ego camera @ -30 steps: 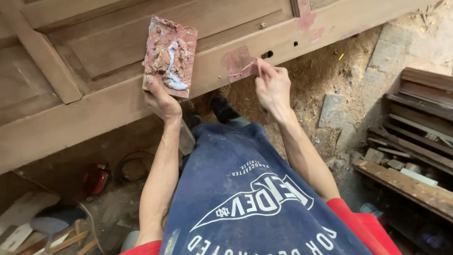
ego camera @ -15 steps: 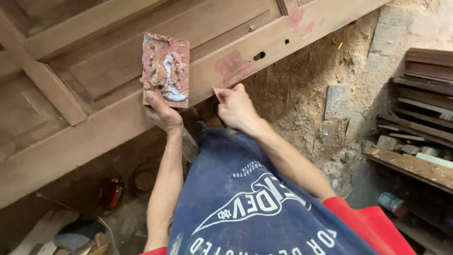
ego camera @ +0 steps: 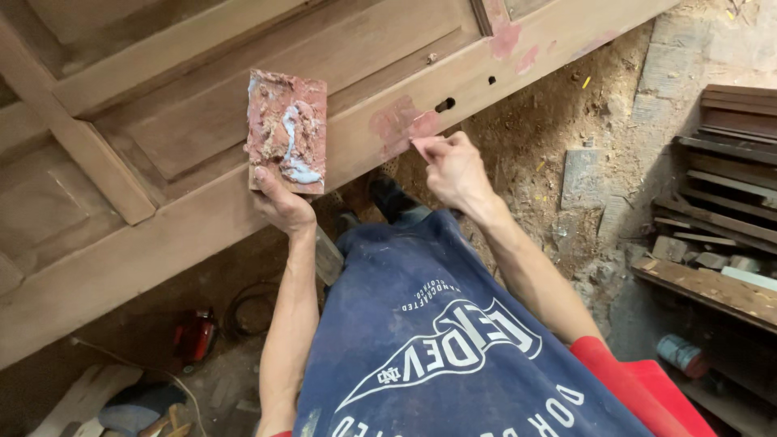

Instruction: The person applies pink wood filler to a wooden door using a putty knife. They repeatedly scoop filler from a small board and spread it into the door's grooves and panels, working across multiple sections.

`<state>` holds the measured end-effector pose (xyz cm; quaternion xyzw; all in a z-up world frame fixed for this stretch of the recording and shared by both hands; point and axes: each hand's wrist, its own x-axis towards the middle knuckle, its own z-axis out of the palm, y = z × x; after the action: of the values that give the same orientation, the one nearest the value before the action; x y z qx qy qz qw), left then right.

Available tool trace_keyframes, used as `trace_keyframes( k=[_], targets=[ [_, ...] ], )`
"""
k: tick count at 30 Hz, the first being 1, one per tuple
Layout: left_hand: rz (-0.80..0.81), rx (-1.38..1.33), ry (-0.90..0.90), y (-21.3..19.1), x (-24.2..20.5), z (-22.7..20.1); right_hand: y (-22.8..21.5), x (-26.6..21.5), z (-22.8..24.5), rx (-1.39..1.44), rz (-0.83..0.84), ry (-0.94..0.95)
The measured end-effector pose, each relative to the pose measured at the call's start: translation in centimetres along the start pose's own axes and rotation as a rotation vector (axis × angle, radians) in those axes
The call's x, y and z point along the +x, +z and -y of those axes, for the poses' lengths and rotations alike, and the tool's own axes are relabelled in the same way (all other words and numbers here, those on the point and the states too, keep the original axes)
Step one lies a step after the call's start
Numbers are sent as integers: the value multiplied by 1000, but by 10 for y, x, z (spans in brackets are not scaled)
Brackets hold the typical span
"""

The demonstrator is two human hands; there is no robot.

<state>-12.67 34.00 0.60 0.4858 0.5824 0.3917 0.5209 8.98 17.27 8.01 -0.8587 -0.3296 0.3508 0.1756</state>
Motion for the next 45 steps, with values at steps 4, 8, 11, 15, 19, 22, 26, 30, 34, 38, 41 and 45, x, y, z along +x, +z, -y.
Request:
trace_keyframes(
  k=[4,8,11,15,19,22,26,30,34,38,41,45],
  targets=[
    [-5,3,-21,-2,0,4,-29,22,30,137,-141,153],
    [-1,-6,2,0,1,7,-30,42,62,355,52,531],
    [-44,104,-20,-5,-3,9,-13,29,77,258,50,400],
    [-46,22,-8,2,-1,8,5,12,84,164,97,226],
    [54,-158,44,1,4,5,2,5,73,198,265,70],
    [13,-55,10,1,2,6,-24,-1,48,291,124,-27],
    [-18,-67,7,2,4,10,-37,0,10,236,-90,-130],
    [-57,41,28,2,2,8,-7,3,-18,170,-271,-272],
    [-47,29,46,2,1,8,42,-3,-26,76,-326,-291],
    [-59,24,25,1,-1,11,51,-25,-32,34,-121,-69],
    [-48,-11,28,7,4,8,34,-24,-31,-1,-111,-21],
    [-51,-28,6,2,-1,7,8,7,-15,-16,-280,-45]
  ],
)
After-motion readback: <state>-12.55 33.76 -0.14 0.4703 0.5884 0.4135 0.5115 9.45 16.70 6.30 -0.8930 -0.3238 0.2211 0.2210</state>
